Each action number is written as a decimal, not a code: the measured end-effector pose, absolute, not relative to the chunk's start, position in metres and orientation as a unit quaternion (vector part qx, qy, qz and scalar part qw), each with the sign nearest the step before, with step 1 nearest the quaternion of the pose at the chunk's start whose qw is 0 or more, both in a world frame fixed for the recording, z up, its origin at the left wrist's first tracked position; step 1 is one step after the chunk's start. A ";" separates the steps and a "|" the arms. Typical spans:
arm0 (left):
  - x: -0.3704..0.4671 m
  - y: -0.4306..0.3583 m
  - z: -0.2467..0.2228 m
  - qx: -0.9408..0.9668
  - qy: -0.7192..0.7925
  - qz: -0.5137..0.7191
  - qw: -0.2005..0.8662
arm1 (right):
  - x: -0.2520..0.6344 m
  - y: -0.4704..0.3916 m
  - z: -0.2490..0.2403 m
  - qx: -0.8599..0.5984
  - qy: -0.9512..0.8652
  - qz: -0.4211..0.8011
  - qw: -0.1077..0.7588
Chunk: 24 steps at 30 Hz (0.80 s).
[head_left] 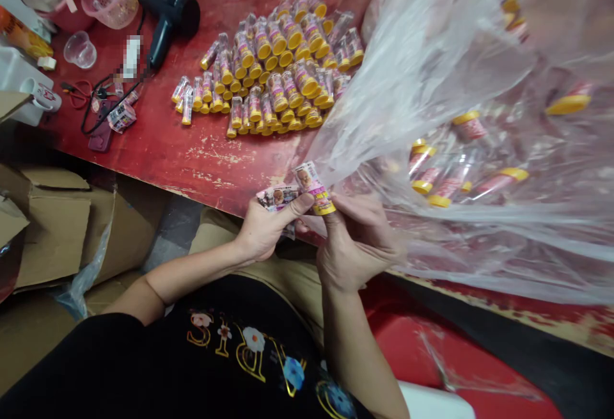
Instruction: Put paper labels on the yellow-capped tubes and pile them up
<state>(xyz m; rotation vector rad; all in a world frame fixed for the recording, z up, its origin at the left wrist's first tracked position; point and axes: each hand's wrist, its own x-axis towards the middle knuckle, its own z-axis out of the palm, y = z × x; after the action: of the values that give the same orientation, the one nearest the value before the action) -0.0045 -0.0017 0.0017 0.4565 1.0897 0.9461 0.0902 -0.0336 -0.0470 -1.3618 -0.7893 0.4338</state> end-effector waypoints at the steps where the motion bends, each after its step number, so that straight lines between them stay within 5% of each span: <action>1: -0.005 -0.002 0.002 0.209 0.496 0.432 0.724 | 0.090 -0.032 -0.047 -0.604 -0.353 0.192 0.688; 11: -0.022 0.019 -0.008 0.103 0.488 0.448 0.742 | 0.080 0.007 -0.051 -0.562 -0.378 0.227 0.700; 19: -0.045 0.035 -0.017 0.012 0.491 0.479 0.728 | 0.085 0.145 -0.064 -0.591 -0.594 0.128 0.530; 24: -0.053 0.045 -0.017 0.017 0.516 0.491 0.702 | 0.130 0.120 -0.062 -0.578 -0.643 0.071 0.498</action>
<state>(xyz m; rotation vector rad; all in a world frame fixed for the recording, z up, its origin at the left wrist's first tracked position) -0.0535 0.0448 -0.0173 0.0387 1.1475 1.0926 0.1300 0.1205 -0.0620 -1.3979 -1.5557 0.1713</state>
